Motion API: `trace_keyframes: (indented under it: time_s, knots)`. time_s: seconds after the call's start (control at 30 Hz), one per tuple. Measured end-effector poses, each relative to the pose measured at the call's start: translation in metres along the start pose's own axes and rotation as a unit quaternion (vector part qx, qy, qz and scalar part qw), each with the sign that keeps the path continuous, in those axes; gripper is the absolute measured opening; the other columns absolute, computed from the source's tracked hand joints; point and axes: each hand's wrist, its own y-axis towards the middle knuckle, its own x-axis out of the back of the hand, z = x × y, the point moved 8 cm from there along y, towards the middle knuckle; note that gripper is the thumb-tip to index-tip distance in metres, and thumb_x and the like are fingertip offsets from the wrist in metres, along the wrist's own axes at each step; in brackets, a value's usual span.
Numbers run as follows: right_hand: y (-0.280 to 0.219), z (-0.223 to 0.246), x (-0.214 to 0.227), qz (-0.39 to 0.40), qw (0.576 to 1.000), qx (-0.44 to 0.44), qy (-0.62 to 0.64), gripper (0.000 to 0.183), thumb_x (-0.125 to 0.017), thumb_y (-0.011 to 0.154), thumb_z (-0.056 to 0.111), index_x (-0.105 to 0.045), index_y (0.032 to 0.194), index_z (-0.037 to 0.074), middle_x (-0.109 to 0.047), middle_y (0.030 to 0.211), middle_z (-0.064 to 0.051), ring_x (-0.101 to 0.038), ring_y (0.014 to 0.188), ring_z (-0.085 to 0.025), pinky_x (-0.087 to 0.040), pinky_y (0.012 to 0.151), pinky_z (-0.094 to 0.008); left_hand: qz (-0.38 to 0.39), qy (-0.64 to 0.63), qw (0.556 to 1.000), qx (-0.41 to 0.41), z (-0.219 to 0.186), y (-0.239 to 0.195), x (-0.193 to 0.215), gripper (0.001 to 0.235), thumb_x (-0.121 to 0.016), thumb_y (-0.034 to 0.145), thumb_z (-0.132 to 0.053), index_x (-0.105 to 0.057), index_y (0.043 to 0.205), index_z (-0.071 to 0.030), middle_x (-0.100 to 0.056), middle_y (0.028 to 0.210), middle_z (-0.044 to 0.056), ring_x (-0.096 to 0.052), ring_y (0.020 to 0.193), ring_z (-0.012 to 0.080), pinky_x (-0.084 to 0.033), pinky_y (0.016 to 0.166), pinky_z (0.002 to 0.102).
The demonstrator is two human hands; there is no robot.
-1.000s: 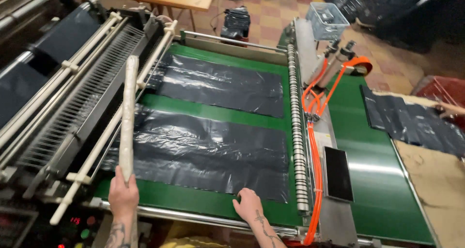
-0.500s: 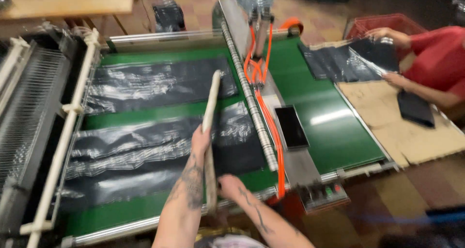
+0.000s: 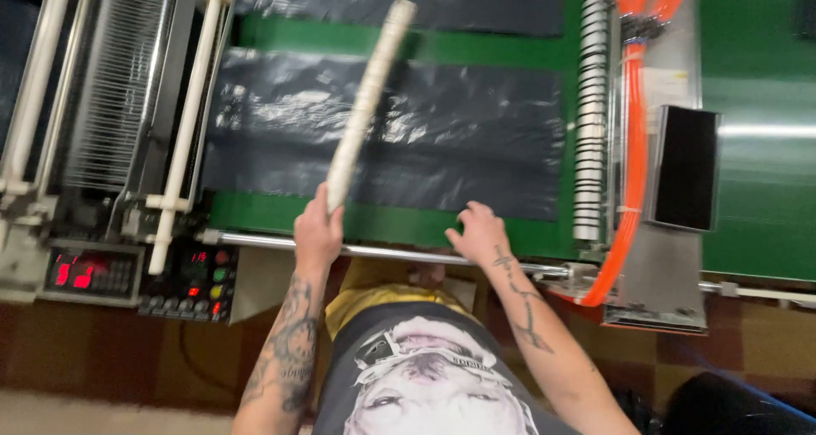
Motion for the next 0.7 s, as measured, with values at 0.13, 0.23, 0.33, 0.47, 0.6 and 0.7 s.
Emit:
trace_keyframes:
  time_s: [0.13,0.23,0.33,0.47,0.6,0.7]
  knots:
    - [0.003,-0.001,0.004,-0.035,0.999,-0.012,-0.001,0.043,-0.069,0.085,0.052,-0.075,0.107,0.015,-0.063,0.14,-0.01,-0.058,0.133,-0.03,-0.054,0.098,-0.048,-0.121,0.048,0.99,0.049,0.054,-0.044,0.037,0.052,-0.064,0.1,-0.022,-0.055,0.145,0.003,-0.065,0.11,0.023,-0.067,0.095,0.0403,-0.055,0.081,0.047]
    - [0.006,-0.006,-0.007,-0.013,1.0,-0.013,-0.003,0.042,-0.066,0.087,0.052,-0.074,0.107,0.016,-0.061,0.142,-0.01,-0.056,0.136,-0.029,-0.053,0.1,-0.047,-0.167,0.047,0.978,0.114,0.087,-0.032,0.05,0.056,-0.064,0.101,-0.023,-0.051,0.15,0.0,-0.064,0.117,0.022,-0.067,0.1,0.0396,-0.055,0.084,0.046]
    - [0.009,-0.004,-0.004,0.0,1.0,-0.01,-0.005,0.041,-0.065,0.088,0.05,-0.074,0.108,0.014,-0.061,0.143,-0.012,-0.055,0.137,-0.03,-0.053,0.1,-0.047,-0.2,0.058,0.968,0.139,0.101,-0.006,0.06,0.059,-0.065,0.101,-0.027,-0.05,0.152,-0.002,-0.065,0.116,0.022,-0.068,0.099,0.041,-0.054,0.085,0.048]
    - [0.013,-0.006,-0.018,0.022,0.999,-0.002,-0.023,0.043,-0.065,0.087,0.049,-0.075,0.109,0.013,-0.059,0.145,-0.014,-0.054,0.139,-0.03,-0.053,0.101,-0.047,-0.216,0.109,0.963,0.119,0.109,0.014,0.07,0.056,-0.065,0.102,-0.029,-0.053,0.152,-0.005,-0.068,0.107,0.017,-0.069,0.091,0.0382,-0.053,0.082,0.048]
    - [0.009,-0.001,-0.016,0.024,0.999,0.011,-0.039,0.047,-0.063,0.088,0.05,-0.075,0.11,0.011,-0.058,0.146,-0.017,-0.053,0.139,-0.033,-0.052,0.102,-0.047,-0.216,0.129,0.962,0.102,0.117,0.04,0.067,0.058,-0.068,0.101,-0.028,-0.054,0.151,-0.004,-0.068,0.107,0.015,-0.07,0.092,0.0351,-0.052,0.084,0.045]
    - [0.02,0.0,-0.007,0.033,0.997,0.027,-0.062,0.044,-0.063,0.088,0.051,-0.076,0.106,0.013,-0.059,0.142,-0.017,-0.056,0.135,-0.032,-0.055,0.097,-0.047,-0.225,0.144,0.962,0.062,0.107,0.08,0.066,0.059,-0.07,0.098,-0.027,-0.056,0.15,-0.001,-0.067,0.104,0.018,-0.069,0.089,0.0384,-0.053,0.082,0.047]
